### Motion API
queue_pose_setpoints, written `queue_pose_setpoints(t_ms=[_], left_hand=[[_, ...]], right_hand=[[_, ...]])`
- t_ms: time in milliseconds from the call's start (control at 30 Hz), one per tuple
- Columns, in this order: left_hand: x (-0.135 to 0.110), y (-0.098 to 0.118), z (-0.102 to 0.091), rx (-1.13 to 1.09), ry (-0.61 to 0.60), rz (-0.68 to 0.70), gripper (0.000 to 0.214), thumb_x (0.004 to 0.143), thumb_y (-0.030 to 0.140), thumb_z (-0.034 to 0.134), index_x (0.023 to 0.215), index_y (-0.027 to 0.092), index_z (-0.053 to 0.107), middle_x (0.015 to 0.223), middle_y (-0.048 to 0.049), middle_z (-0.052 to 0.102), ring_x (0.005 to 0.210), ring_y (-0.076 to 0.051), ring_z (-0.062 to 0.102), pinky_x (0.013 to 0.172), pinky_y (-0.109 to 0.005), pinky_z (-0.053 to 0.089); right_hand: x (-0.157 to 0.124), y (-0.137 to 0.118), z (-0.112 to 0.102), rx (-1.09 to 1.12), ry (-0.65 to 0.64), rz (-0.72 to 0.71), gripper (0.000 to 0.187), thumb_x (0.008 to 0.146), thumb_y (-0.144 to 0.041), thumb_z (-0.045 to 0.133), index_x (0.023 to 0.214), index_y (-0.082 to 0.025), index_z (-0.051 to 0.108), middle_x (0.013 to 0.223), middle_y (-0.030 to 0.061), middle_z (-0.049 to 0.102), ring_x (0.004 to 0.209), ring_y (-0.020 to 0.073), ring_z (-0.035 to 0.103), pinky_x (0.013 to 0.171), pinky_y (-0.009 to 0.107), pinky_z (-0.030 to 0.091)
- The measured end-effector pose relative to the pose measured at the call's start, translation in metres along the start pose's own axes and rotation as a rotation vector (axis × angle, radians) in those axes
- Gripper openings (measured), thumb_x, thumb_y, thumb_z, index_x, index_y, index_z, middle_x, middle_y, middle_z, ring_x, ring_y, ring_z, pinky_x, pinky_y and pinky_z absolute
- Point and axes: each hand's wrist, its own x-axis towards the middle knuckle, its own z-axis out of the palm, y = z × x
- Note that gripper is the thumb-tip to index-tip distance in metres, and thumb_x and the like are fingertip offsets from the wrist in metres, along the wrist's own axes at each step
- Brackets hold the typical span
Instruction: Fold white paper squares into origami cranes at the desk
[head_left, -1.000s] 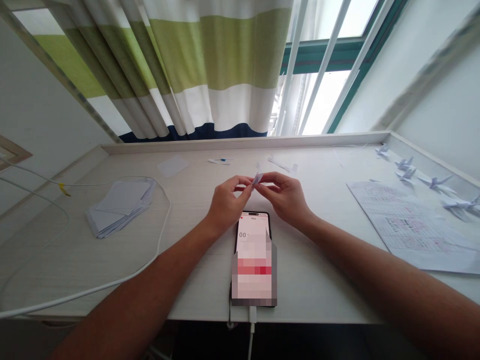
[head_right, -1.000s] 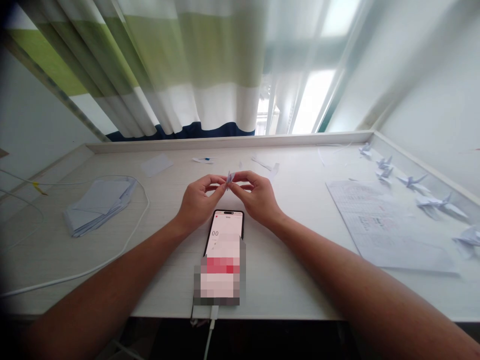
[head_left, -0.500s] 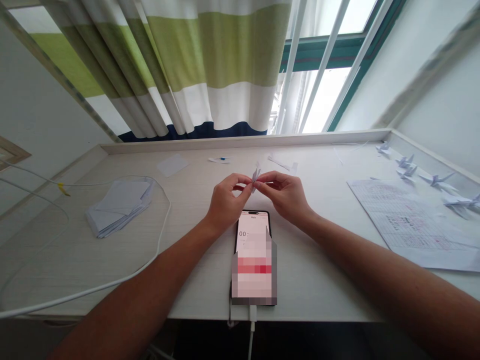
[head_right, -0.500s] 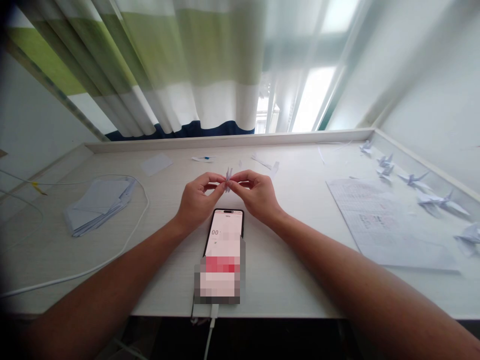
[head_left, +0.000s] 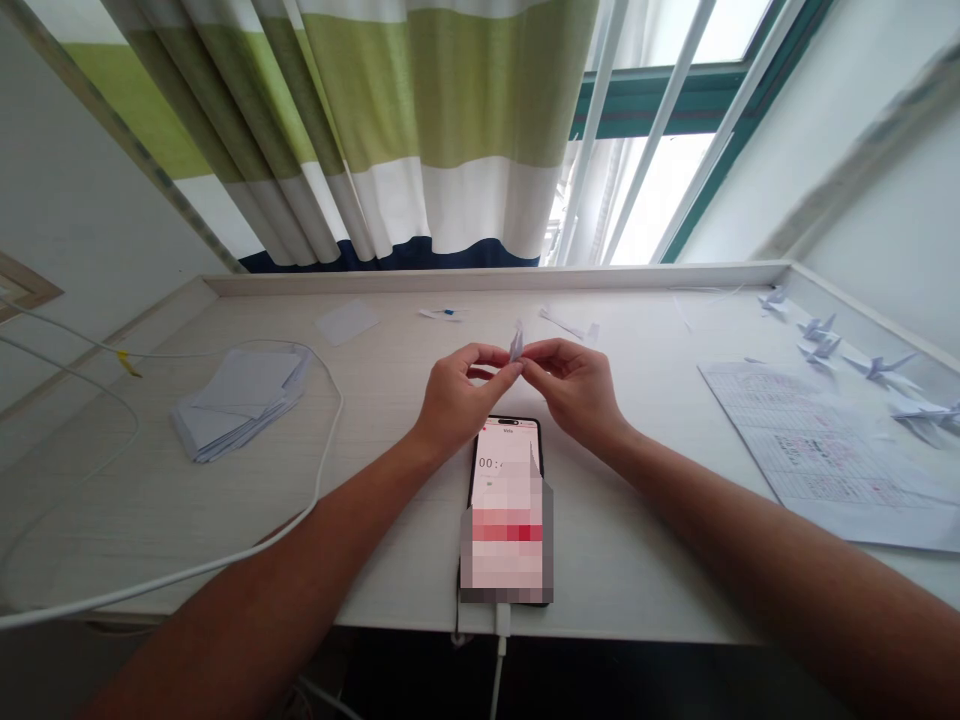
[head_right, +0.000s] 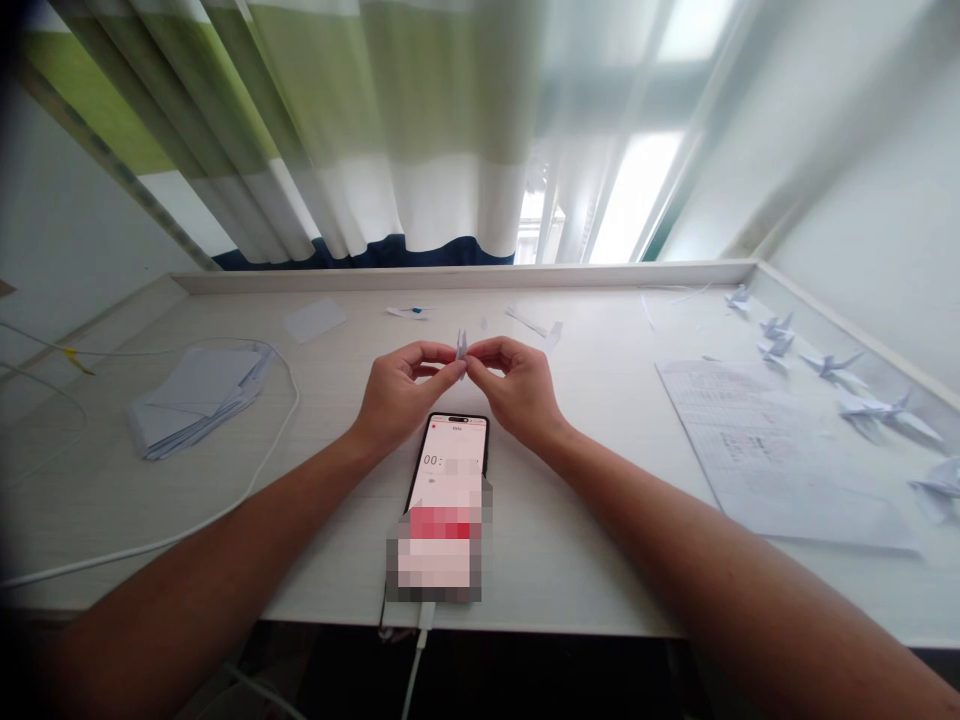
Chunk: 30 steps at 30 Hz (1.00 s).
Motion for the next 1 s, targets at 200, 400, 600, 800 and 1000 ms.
queue_pose_setpoints(t_ms=[200,400,600,800,1000], left_hand=[[0.003,-0.007,-0.002,-0.117,-0.001,-0.007,0.019,0.088,0.038,0.081,0.09,0.019,0.08,0.088,-0.0055,0.081,0.082,-0.019,0.076,0.079,-0.033,0.062],[0.004,-0.01,-0.002,-0.164,-0.034,-0.064,0.027,0.084,0.043,0.085,0.088,0.018,0.077,0.088,-0.0059,0.079,0.08,-0.019,0.074,0.077,-0.032,0.061],[0.004,-0.009,-0.002,-0.197,-0.029,-0.059,0.03,0.08,0.044,0.088,0.084,0.018,0.073,0.09,-0.0066,0.078,0.081,-0.018,0.074,0.077,-0.032,0.06],[0.005,-0.009,-0.004,-0.262,-0.041,-0.075,0.033,0.079,0.037,0.088,0.104,0.019,0.075,0.092,-0.0044,0.078,0.083,-0.016,0.072,0.079,-0.031,0.06],[0.005,-0.011,-0.005,-0.231,-0.106,-0.1,0.026,0.082,0.04,0.086,0.094,0.018,0.079,0.09,-0.0063,0.079,0.079,-0.016,0.071,0.074,-0.031,0.058]], right_hand=[[0.002,-0.002,0.002,0.092,0.027,0.001,0.026,0.077,-0.035,0.089,0.085,-0.022,0.068,0.082,0.002,0.074,0.079,0.0194,0.072,0.081,0.04,0.062],[0.002,-0.001,0.0,0.105,-0.025,0.042,0.031,0.078,-0.042,0.089,0.095,-0.021,0.074,0.092,0.0047,0.078,0.086,0.0208,0.074,0.087,0.043,0.063],[0.001,0.002,-0.001,0.114,-0.089,0.065,0.036,0.078,-0.05,0.09,0.094,-0.021,0.078,0.094,0.0063,0.08,0.088,0.022,0.075,0.087,0.042,0.063],[0.001,0.003,-0.002,0.132,-0.073,0.053,0.028,0.08,-0.045,0.088,0.09,-0.021,0.078,0.089,0.0049,0.079,0.083,0.0206,0.074,0.084,0.041,0.062],[0.002,0.004,-0.005,0.175,-0.105,0.088,0.028,0.077,-0.043,0.091,0.09,-0.021,0.078,0.086,0.0033,0.077,0.081,0.019,0.073,0.083,0.039,0.061]])
